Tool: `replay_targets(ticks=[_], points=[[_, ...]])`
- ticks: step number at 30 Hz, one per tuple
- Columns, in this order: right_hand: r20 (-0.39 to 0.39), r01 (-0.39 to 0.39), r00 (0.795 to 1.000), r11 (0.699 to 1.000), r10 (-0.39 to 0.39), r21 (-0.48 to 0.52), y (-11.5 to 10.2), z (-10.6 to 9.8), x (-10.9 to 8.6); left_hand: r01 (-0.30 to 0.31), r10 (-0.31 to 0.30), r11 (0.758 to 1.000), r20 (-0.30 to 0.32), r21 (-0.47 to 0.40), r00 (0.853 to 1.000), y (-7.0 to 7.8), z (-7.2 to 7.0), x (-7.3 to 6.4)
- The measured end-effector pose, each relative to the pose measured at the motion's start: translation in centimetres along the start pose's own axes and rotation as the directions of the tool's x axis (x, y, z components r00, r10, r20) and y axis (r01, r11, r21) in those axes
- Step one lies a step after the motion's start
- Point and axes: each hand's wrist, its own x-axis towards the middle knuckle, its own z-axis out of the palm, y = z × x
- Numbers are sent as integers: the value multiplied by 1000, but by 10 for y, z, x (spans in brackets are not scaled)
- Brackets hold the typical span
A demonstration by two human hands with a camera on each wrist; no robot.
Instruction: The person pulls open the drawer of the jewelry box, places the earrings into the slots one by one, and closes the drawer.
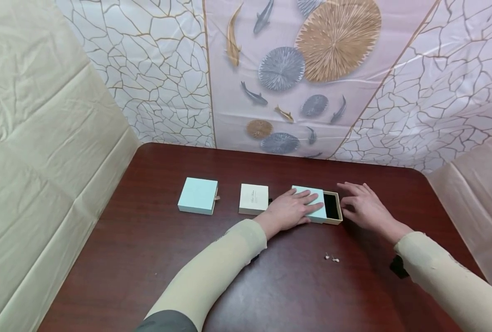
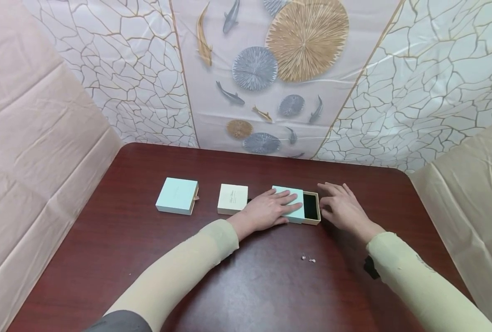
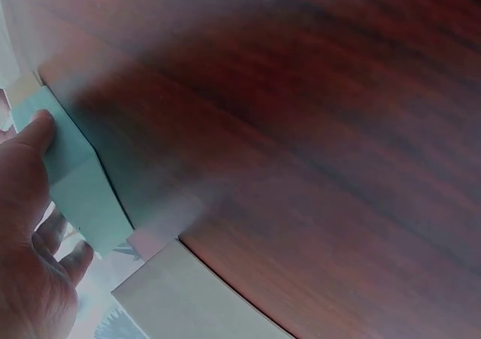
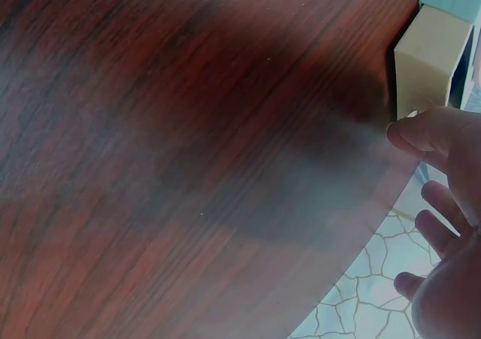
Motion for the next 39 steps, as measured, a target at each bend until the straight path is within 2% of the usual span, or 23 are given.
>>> replay_targets(ticks=[15, 22, 29, 39], points=[[-19, -1, 1000, 1000, 1, 3, 4, -6, -6, 3, -3, 1000, 7, -1, 1000, -1, -2, 1], [-23, -14, 1000, 1000, 14, 2, 5, -2, -7, 2, -2, 1000, 13, -18, 1000, -1, 1, 2], [-38, -64, 997, 998, 65, 16, -1, -7, -13, 3, -3, 1000, 5, 2, 1000, 0, -1, 0], [-95, -43, 994, 999, 45, 22, -15, -19, -28, -6, 6, 1000, -11, 8, 1000, -1, 0, -1]])
